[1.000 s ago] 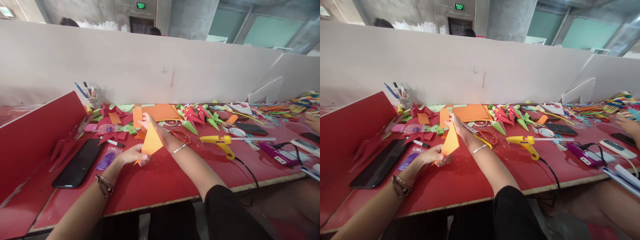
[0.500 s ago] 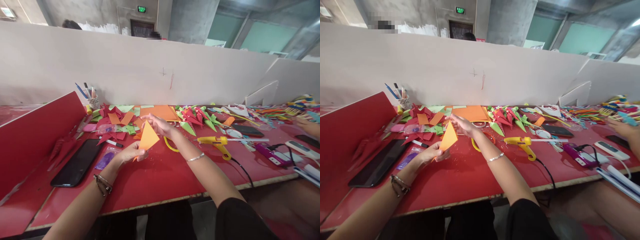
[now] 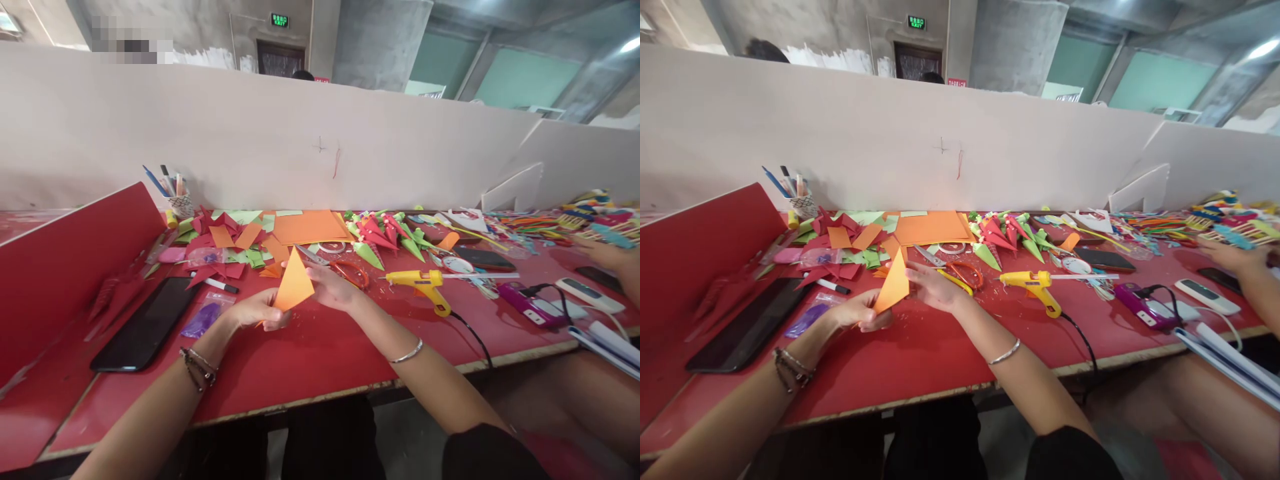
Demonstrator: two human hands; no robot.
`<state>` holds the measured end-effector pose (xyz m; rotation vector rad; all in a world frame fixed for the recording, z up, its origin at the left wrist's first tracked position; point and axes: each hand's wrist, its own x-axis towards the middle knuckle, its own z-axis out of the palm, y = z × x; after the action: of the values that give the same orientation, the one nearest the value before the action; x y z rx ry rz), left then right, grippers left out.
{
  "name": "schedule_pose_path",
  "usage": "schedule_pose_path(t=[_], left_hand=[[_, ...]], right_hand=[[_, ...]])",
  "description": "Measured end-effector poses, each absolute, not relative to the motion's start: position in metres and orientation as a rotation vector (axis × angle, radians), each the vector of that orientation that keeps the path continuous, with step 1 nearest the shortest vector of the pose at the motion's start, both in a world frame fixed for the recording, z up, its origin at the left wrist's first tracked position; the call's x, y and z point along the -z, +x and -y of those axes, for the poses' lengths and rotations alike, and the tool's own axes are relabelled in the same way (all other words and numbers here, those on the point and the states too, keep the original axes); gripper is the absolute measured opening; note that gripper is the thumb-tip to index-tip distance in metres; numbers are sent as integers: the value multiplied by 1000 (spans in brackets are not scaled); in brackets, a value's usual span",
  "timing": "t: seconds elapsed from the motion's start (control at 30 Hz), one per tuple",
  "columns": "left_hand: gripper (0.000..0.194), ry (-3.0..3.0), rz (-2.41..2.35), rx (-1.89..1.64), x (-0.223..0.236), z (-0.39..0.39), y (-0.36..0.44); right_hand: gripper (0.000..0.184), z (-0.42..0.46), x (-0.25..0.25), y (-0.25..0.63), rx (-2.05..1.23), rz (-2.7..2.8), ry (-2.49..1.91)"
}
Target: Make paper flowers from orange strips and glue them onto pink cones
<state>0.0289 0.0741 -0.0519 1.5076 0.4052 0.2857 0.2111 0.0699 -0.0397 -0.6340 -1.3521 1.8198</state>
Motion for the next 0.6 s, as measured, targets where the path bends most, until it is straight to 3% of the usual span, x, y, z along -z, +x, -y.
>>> schedule_pose_path(t=[0.13,0.33,0.47,0.6], left_hand=[[44,1437,-383,-234,50,-73,31],[50,1451,-468,-301,52,-71,37],[43,1551,-566,-420,56,-70,42],[44,1588,-771,-599,57,-71,46]], right_hand=[[43,-70,45,211,-1866,1348,-540],[34,-72,52,211,-1814,1216,-631],[29,-77,58,210,-1736,1095,-706],[33,-77,60,209,-1654,1090,-719]])
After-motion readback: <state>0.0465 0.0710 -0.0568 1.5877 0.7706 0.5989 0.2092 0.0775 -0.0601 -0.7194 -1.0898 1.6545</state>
